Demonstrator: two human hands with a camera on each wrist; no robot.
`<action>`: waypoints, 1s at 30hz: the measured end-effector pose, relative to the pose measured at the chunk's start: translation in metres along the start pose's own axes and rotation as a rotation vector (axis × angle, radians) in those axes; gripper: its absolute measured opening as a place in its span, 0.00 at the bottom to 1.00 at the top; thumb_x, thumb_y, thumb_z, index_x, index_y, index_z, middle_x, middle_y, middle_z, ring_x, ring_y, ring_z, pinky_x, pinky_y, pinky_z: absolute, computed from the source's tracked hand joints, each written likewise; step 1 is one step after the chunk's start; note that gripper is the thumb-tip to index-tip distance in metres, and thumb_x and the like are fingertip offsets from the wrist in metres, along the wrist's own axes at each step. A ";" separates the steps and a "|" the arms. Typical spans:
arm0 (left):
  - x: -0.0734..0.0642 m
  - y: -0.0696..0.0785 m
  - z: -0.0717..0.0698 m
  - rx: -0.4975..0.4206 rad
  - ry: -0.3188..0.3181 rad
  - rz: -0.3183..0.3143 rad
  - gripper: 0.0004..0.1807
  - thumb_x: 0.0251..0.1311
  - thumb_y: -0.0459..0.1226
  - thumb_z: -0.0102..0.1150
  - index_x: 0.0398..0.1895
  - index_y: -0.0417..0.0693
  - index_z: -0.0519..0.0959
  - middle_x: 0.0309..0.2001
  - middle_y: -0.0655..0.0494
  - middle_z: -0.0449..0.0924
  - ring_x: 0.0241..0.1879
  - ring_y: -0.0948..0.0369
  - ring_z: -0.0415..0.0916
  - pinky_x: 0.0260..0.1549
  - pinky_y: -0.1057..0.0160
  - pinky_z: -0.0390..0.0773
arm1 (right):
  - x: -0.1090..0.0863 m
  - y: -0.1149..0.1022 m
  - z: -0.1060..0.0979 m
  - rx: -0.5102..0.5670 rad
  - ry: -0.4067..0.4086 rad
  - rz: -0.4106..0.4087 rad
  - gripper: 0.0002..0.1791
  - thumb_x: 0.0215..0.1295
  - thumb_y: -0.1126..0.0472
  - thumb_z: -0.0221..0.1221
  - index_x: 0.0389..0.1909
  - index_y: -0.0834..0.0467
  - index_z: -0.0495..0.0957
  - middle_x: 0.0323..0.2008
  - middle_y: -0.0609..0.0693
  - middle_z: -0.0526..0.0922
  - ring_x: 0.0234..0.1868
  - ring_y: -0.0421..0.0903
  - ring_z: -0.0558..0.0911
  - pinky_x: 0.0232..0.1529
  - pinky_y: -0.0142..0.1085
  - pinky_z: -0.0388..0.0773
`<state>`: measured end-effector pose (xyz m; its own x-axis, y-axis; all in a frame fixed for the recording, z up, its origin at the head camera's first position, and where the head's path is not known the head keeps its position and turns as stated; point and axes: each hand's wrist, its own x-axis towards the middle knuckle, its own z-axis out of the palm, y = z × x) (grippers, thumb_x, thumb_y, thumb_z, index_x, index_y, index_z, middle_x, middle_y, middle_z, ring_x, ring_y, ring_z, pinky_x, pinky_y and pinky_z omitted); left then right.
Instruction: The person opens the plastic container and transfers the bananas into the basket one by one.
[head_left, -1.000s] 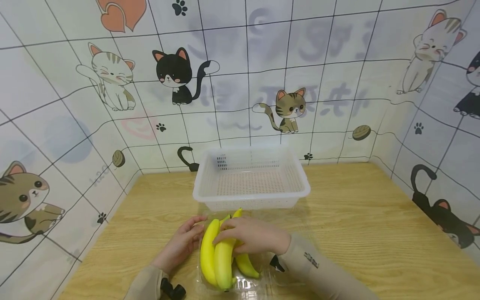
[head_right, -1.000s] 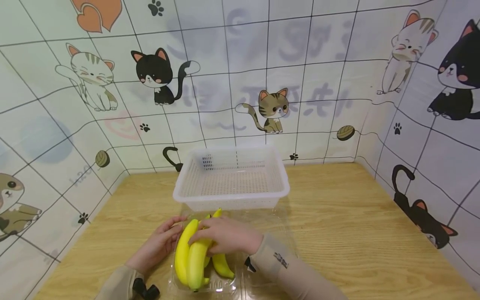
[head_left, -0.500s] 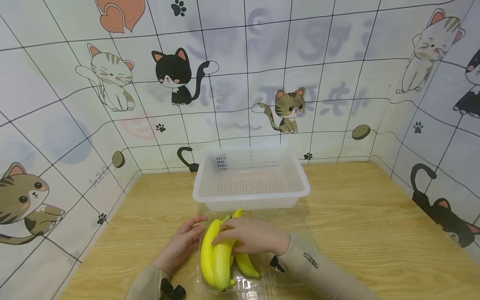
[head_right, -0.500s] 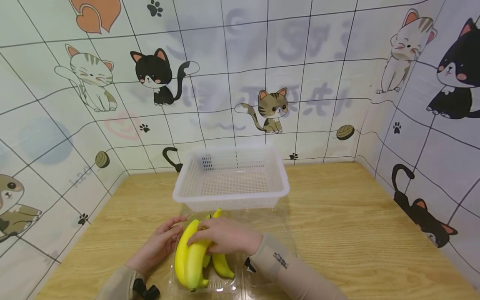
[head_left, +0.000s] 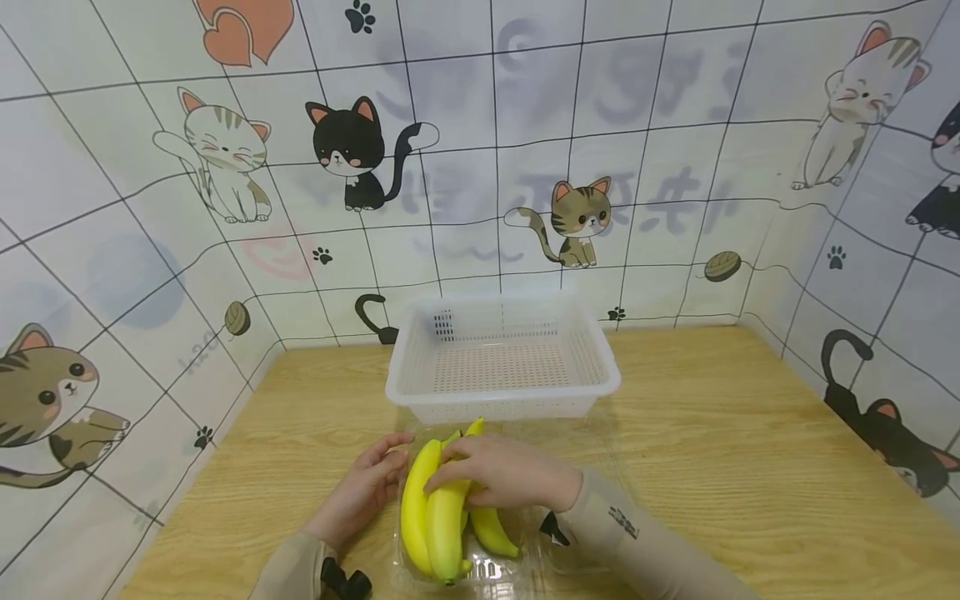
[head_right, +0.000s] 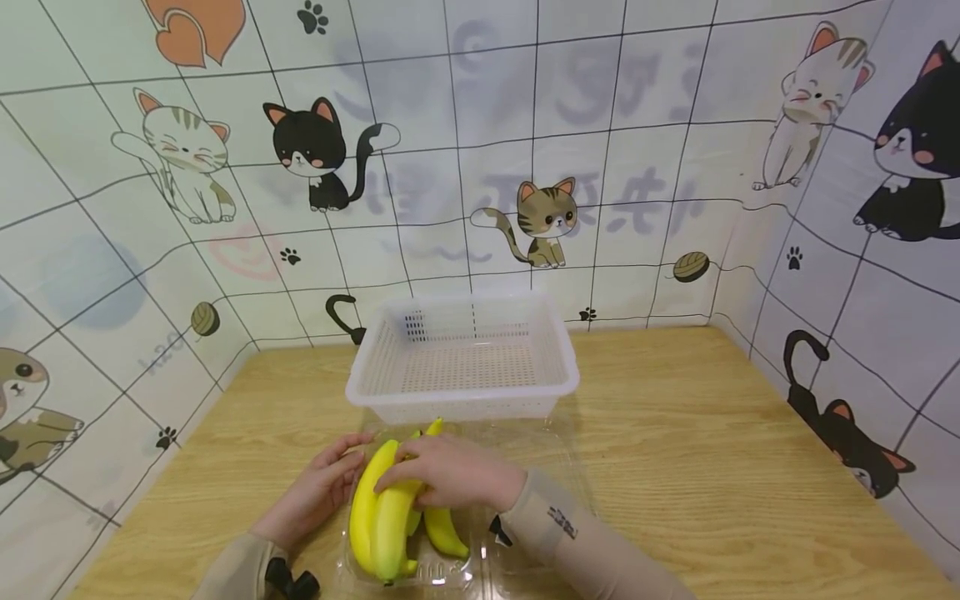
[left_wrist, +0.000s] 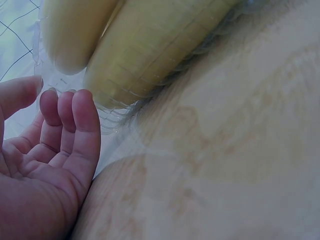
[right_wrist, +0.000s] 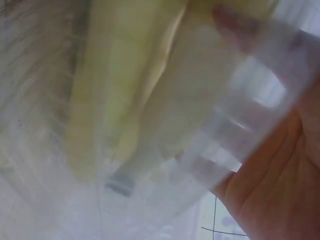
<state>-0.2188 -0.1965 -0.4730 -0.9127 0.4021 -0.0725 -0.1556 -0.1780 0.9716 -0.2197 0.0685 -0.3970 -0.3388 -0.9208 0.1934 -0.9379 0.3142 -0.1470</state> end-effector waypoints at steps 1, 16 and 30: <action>0.000 0.000 0.000 -0.002 -0.003 0.000 0.15 0.74 0.36 0.45 0.60 0.44 0.63 0.34 0.59 0.75 0.33 0.66 0.75 0.37 0.65 0.77 | 0.000 0.000 0.000 -0.005 0.002 -0.001 0.29 0.56 0.62 0.69 0.60 0.41 0.76 0.55 0.46 0.77 0.55 0.40 0.74 0.59 0.33 0.68; 0.001 -0.001 0.000 0.010 0.000 -0.003 0.16 0.74 0.36 0.45 0.61 0.44 0.62 0.35 0.59 0.76 0.33 0.66 0.75 0.37 0.65 0.78 | -0.004 -0.004 -0.009 -0.050 0.022 0.007 0.29 0.56 0.59 0.69 0.60 0.39 0.75 0.57 0.47 0.76 0.59 0.41 0.73 0.60 0.39 0.68; 0.001 0.002 0.002 0.044 0.036 -0.040 0.20 0.74 0.39 0.47 0.63 0.42 0.61 0.38 0.57 0.76 0.35 0.64 0.76 0.40 0.63 0.78 | -0.008 -0.003 -0.016 -0.071 0.065 0.022 0.29 0.57 0.58 0.69 0.60 0.38 0.75 0.60 0.49 0.75 0.59 0.45 0.73 0.59 0.42 0.70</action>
<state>-0.2194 -0.1943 -0.4710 -0.9193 0.3751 -0.1190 -0.1763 -0.1220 0.9767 -0.2151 0.0790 -0.3823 -0.3617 -0.8971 0.2538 -0.9322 0.3522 -0.0833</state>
